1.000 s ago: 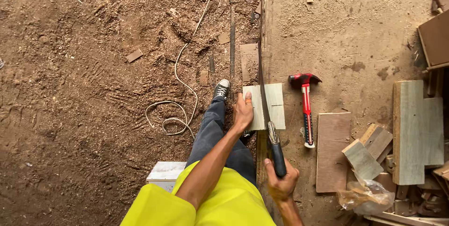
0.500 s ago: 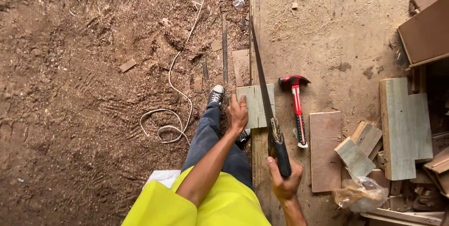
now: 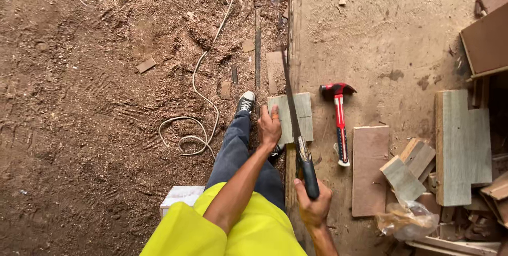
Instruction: The person uses a hand saw to cut a small rectangular piece of wood on a workbench. They then use a hammer to tap the wood and continue sawing along a marked line. The person handles the wood and tools directly with their hands.
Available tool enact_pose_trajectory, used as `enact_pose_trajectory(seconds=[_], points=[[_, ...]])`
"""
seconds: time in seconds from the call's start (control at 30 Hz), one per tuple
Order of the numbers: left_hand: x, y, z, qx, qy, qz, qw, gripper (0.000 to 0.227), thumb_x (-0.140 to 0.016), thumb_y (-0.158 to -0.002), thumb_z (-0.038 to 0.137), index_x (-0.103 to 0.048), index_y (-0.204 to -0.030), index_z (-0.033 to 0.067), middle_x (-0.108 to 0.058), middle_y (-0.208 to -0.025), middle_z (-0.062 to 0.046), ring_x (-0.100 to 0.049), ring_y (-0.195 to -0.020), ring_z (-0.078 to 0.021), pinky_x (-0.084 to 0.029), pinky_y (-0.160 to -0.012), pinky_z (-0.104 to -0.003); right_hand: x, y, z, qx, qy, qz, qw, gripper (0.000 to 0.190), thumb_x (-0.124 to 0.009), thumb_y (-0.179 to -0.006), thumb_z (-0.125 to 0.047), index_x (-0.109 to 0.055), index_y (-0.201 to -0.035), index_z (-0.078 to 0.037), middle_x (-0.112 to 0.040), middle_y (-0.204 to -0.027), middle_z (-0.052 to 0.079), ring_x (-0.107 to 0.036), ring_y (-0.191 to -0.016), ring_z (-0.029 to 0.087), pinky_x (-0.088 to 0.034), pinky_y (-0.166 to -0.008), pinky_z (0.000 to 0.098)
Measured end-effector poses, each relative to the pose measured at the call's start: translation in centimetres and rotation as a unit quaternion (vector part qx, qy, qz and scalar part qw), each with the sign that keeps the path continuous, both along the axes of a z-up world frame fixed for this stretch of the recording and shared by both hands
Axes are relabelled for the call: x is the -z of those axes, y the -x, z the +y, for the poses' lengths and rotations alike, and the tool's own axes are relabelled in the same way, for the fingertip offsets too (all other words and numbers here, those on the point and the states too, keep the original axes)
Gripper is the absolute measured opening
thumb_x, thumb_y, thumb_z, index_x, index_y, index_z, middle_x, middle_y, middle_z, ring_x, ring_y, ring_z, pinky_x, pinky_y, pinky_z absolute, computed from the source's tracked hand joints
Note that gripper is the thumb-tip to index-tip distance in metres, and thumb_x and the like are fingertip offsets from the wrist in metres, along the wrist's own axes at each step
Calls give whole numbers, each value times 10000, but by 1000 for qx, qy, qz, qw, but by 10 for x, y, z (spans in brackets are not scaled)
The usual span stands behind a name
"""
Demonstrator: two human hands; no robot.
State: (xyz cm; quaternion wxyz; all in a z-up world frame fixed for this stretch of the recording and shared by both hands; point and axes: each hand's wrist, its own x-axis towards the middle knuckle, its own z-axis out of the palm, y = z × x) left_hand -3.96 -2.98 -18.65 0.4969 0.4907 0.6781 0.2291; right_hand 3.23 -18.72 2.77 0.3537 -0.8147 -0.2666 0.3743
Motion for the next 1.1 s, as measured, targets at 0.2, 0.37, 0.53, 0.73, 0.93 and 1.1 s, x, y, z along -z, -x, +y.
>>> enact_pose_trajectory(seconds=[0.2,0.37,0.53,0.73,0.93,1.1], points=[[-10,-3,2,33,-7,38,999,481,-338,-1060,550,-489,-1024,96,-484,-472,-43,-460,-351,-164,-317,-319,-379,-39,-3,-14,28,88,15,996,199,-754,-814,-181,-688,-711,-24,-554,-507,13,-495,-462,104,-385,-433,322],[-14,1,0,21,-12,44,999,508,-331,-1060,572,-501,-1002,97,-530,-511,-75,-508,-384,-213,-350,-350,-438,-67,-8,23,-2,140,-30,990,261,-786,-792,-203,-660,-683,-2,-535,-491,40,-492,-473,117,-407,-453,326],[-10,-5,-5,26,-20,35,999,530,-356,-1051,603,-501,-1017,94,-589,-558,-92,-557,-414,-224,-398,-369,-449,-18,-21,108,1,68,-16,998,256,-753,-841,-199,-630,-709,-17,-524,-539,44,-500,-513,146,-399,-498,349],[-23,-4,-6,42,21,99,994,504,-372,-1049,570,-498,-1058,82,-640,-625,-229,-620,-503,-418,-420,-486,-559,0,-12,84,1,83,-47,995,290,-781,-823,-237,-651,-751,11,-512,-540,87,-493,-511,168,-417,-511,357],[-29,9,-27,69,61,102,990,508,-344,-1027,565,-472,-1153,89,-675,-703,-270,-637,-610,-505,-436,-544,-623,-4,4,65,24,101,-21,994,263,-761,-857,-242,-680,-789,-1,-510,-551,93,-471,-524,165,-411,-523,378],[-38,5,-13,81,66,113,988,533,-296,-1024,607,-473,-1082,107,-661,-654,-218,-654,-555,-444,-461,-506,-587,-21,-10,96,25,152,-7,988,233,-749,-841,-249,-712,-821,-20,-541,-517,85,-528,-485,167,-433,-509,382]])
